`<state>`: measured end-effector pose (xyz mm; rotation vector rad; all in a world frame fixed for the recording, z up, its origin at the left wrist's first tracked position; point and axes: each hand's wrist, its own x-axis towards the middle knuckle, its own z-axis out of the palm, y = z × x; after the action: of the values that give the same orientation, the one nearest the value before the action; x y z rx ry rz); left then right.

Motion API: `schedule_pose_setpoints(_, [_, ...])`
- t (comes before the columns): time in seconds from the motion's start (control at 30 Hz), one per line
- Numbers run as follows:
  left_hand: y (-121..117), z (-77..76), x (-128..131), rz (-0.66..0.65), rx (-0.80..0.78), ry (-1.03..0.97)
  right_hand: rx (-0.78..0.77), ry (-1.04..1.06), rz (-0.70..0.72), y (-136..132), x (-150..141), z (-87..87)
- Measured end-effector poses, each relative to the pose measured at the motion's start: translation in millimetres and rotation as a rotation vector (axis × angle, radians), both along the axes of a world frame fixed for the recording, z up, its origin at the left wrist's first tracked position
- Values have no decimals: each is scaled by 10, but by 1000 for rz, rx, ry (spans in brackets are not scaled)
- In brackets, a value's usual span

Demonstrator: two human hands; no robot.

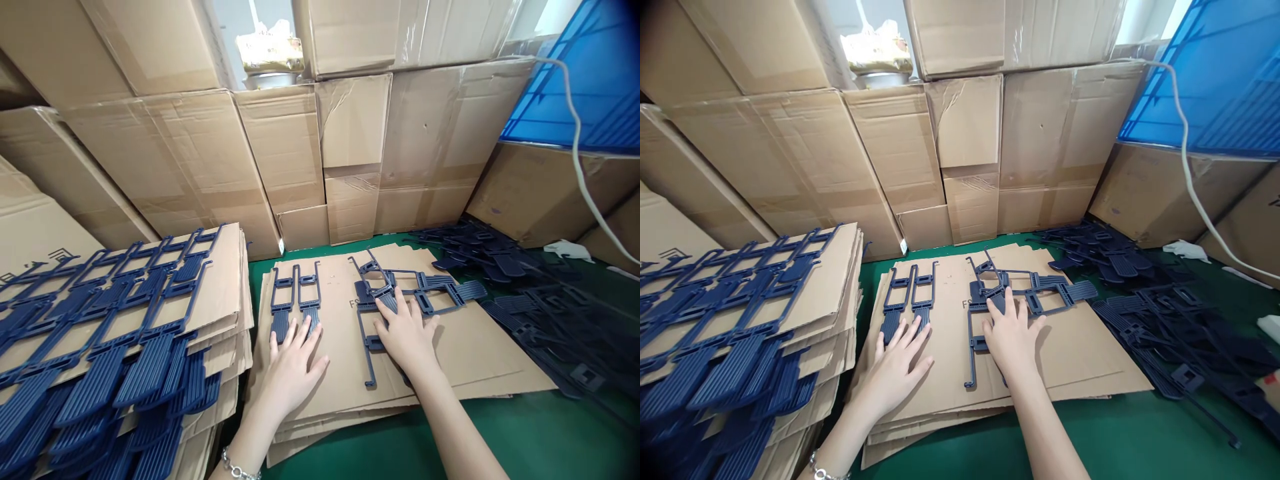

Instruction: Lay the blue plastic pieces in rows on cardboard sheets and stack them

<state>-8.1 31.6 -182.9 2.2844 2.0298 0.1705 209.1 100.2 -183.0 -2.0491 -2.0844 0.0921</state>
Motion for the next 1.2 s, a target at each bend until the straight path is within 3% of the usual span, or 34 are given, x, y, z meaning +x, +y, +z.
schedule_pose_setpoints(0.23, [2,1,3,12,-17,-5,-41,59,-134,104,255,-34])
schedule_pose_setpoints(0.47, [-16,-18,1,23,-24,-42,32,93,-225,163,387,-99])
schedule_pose_setpoints(0.67, [-34,-24,2,12,-1,-50,218,27,-57,73,229,2])
schedule_pose_setpoints(0.87, [-40,-29,9,11,24,-41,176,95,175,-79,-78,30])
schedule_pose_setpoints(1.1, [-48,7,15,-3,-14,-31,153,93,236,-202,-208,125])
schedule_pose_setpoints(1.2, [-44,22,27,5,-21,-35,91,188,284,-221,-213,177])
